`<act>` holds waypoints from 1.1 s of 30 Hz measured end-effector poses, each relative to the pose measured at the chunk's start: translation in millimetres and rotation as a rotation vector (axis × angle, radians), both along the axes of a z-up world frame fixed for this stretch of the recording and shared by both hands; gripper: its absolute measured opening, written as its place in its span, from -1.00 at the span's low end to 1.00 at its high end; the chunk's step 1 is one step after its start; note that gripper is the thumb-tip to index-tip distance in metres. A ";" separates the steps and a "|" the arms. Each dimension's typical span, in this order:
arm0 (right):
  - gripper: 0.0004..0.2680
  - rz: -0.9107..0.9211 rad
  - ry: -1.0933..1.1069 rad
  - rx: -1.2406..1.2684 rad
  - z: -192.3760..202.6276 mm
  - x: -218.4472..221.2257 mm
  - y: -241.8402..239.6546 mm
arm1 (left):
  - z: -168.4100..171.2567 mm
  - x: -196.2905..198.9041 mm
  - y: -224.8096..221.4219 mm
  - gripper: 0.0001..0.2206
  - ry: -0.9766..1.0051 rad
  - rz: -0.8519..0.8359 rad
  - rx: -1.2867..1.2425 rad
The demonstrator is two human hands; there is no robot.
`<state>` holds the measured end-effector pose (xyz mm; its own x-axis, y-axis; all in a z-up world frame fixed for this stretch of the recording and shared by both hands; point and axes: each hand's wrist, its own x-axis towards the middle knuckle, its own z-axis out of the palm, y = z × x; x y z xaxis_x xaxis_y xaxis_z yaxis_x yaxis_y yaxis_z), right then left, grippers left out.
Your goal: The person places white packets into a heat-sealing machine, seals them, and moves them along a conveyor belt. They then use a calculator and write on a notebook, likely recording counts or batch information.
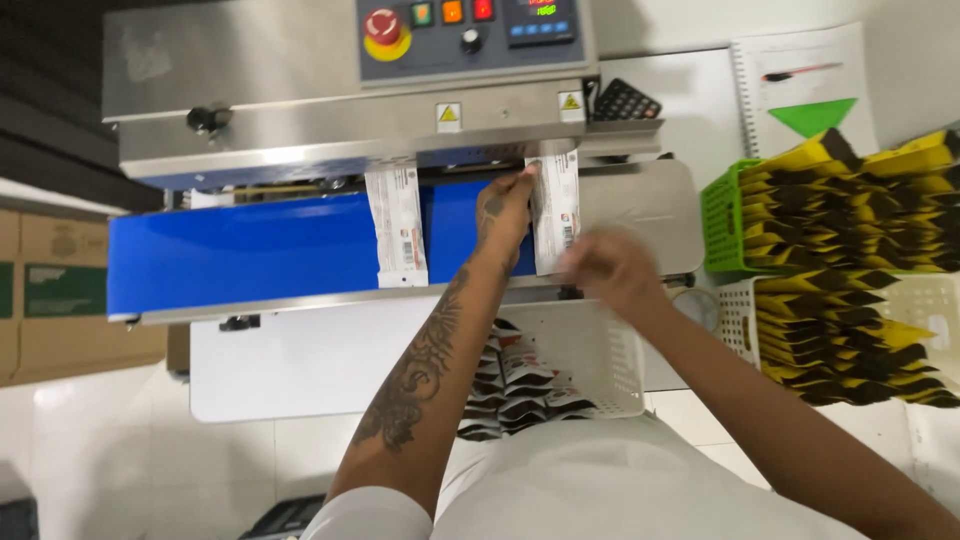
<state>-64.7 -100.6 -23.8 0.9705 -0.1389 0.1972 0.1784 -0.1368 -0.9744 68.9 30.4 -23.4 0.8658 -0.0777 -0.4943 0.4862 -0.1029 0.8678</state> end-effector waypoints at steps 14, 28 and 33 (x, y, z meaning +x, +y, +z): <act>-0.89 0.226 -0.102 -0.328 -3.4 -40.5 -3.2 | 72.7 -96.3 78.7 -0.80 -0.383 -0.522 -0.076; -0.82 -0.510 0.452 0.167 7.8 59.7 -74.1 | -15.9 -29.2 -67.9 -0.72 -0.040 -0.128 -0.048; -0.74 -0.608 0.550 0.324 1.7 80.1 -64.5 | 1.6 -14.8 -68.2 -0.70 0.015 -0.025 -0.048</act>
<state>15.4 -165.0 -22.1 0.6562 -0.6300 -0.4153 -0.3414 0.2430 -0.9080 54.1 -37.8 -21.8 0.8557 -0.1233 -0.5026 0.4972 -0.0736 0.8645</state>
